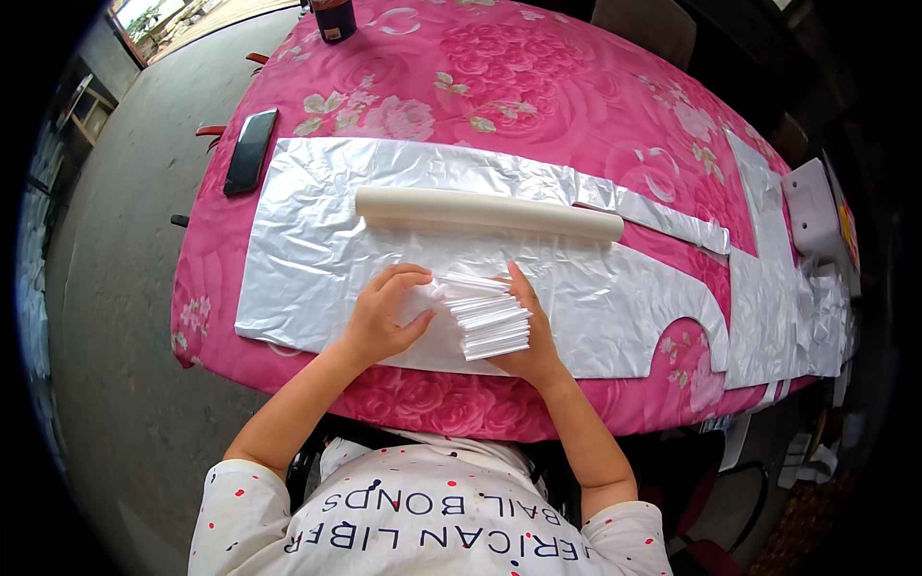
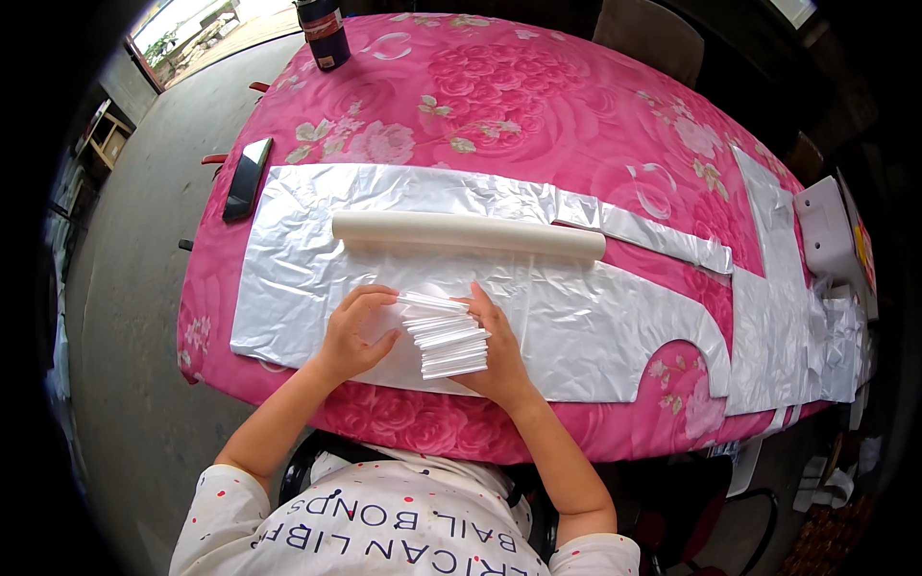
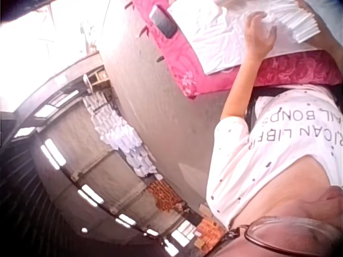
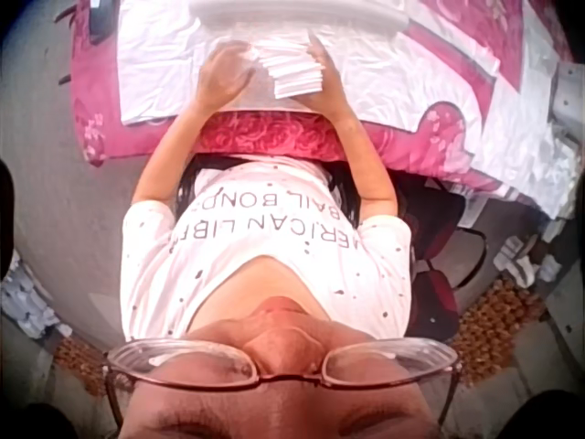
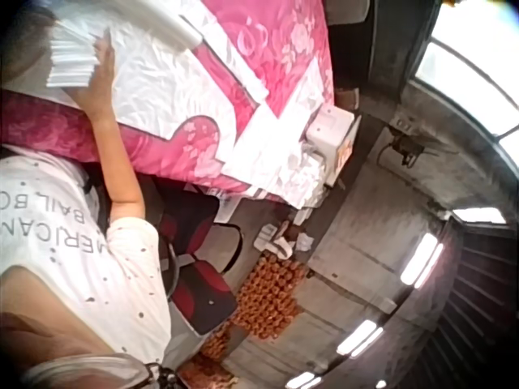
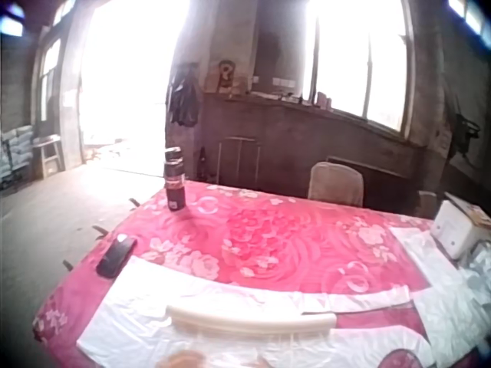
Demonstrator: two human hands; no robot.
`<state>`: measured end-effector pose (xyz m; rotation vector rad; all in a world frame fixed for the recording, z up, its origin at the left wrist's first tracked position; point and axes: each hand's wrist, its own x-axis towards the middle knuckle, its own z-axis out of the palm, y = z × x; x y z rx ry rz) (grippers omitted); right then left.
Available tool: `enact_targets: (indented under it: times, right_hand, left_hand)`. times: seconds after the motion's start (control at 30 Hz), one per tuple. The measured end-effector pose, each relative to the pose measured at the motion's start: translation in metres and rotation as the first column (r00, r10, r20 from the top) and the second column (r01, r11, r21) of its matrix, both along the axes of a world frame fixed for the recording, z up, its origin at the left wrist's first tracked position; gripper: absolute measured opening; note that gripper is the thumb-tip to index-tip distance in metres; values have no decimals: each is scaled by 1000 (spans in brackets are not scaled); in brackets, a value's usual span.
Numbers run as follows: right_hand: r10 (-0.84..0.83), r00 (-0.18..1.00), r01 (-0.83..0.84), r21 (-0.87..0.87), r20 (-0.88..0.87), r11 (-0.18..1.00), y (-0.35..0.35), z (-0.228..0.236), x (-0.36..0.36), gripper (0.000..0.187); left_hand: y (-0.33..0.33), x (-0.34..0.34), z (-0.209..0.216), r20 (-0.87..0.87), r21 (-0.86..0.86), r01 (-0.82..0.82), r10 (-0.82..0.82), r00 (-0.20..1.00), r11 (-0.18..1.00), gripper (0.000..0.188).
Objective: The person repeatedly unrolls a roll of white plastic sheeting, tears off a piece, and folds it into a small square. The folded pieces are stacked on a pink floral tablecloth.
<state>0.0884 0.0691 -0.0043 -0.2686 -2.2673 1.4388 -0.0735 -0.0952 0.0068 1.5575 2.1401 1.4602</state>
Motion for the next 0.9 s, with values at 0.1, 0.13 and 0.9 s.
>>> enact_targets:
  times: [0.1,0.13,0.9]
  right_hand:
    - [9,1000,-9,18,-4,1000,1,1,0,105]
    - [15,1000,-15,31,-5,999,1,2,0,104]
    - [-14,1000,14,3,23,1000,0,0,2,99]
  left_hand:
    - [5,4,3,-44,33,19,-18,999,999,30]
    - [6,5,4,-42,34,8,-7,999,999,29]
    - [6,5,37,-245,221,-35,90,965,975,16]
